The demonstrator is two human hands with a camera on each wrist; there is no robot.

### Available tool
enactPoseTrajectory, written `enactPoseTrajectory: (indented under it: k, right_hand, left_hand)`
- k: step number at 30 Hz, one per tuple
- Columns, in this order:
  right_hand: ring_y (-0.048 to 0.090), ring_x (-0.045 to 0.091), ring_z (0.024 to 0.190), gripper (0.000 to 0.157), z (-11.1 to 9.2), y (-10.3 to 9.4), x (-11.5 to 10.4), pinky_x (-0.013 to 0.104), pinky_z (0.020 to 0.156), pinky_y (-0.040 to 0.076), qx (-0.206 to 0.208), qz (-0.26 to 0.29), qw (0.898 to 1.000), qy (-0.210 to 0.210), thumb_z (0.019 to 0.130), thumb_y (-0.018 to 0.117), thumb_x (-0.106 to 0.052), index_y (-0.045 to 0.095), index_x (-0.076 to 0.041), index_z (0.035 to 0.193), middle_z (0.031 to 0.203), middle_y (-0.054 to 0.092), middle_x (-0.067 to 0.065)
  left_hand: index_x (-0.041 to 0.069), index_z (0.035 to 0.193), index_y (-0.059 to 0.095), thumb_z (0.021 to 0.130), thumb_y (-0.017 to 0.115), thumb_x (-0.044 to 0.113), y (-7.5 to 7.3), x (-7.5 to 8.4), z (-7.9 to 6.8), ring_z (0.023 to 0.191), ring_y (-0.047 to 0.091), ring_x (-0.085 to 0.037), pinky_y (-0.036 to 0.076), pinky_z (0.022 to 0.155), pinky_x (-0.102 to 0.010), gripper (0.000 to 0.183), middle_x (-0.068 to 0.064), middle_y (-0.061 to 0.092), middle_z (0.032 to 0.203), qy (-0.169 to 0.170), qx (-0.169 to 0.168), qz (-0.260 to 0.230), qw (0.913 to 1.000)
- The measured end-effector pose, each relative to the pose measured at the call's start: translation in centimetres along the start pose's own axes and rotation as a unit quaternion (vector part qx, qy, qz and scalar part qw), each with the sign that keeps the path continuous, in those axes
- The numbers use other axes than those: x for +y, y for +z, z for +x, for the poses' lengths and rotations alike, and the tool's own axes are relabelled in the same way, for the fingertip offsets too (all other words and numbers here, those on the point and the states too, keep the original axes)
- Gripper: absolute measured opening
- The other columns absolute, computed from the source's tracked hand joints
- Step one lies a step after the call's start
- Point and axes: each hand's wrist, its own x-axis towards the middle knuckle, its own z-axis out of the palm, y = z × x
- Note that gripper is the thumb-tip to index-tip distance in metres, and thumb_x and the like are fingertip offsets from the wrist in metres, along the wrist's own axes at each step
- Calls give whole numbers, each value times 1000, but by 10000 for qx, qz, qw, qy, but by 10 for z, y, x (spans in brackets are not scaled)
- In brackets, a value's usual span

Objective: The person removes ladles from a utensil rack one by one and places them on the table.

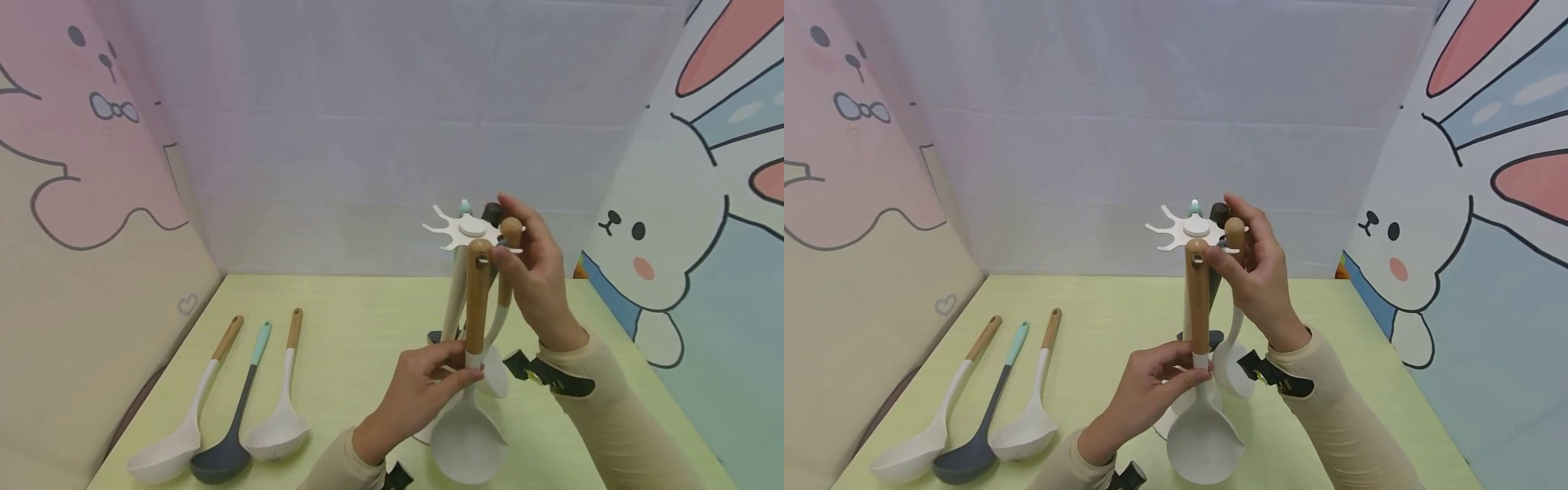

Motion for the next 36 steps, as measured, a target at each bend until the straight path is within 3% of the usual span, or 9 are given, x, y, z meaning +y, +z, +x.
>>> enactPoseTrajectory:
  k: [6, 9, 17, 36]
  right_hand:
    - [50, 22, 117, 69, 0, -4, 6, 29, 95, 43, 21, 652, 9978, 115, 95, 62, -48, 48, 0, 144, 132, 53, 12]
    - [50, 21, 115, 63, 1, -5, 8, 30, 93, 43, 75, 919, 9955, 207, 95, 62, -41, 50, -2, 142, 132, 53, 12]
    - [49, 21, 115, 56, 1, -7, 8, 31, 92, 42, 85, 936, 9952, 286, 95, 60, -30, 50, -2, 142, 134, 51, 12]
    - [48, 23, 122, 56, 3, -9, 10, 32, 98, 41, -160, 962, 9952, 113, 96, 61, -32, 50, -3, 142, 133, 55, 10]
  left_hand:
    - [-3, 114, 69, 93, 70, 7, 0, 0, -1, 87, 70, -11, 60, 71, -25, 23, -13, 74, 94, 72, 11, 44, 10000]
    - [-2, 114, 69, 93, 70, 7, -1, 1, -1, 87, 70, -11, 60, 71, -25, 23, -13, 74, 94, 77, 5, 63, 10000]
    - [-4, 116, 68, 93, 70, 7, -3, 3, -2, 88, 70, -12, 60, 71, -24, 25, -13, 74, 96, 93, -61, 108, 9999]
    - [-7, 116, 69, 88, 72, -1, -10, 8, 2, 87, 69, -12, 60, 67, -24, 29, -17, 73, 99, 516, -46, 163, 9985]
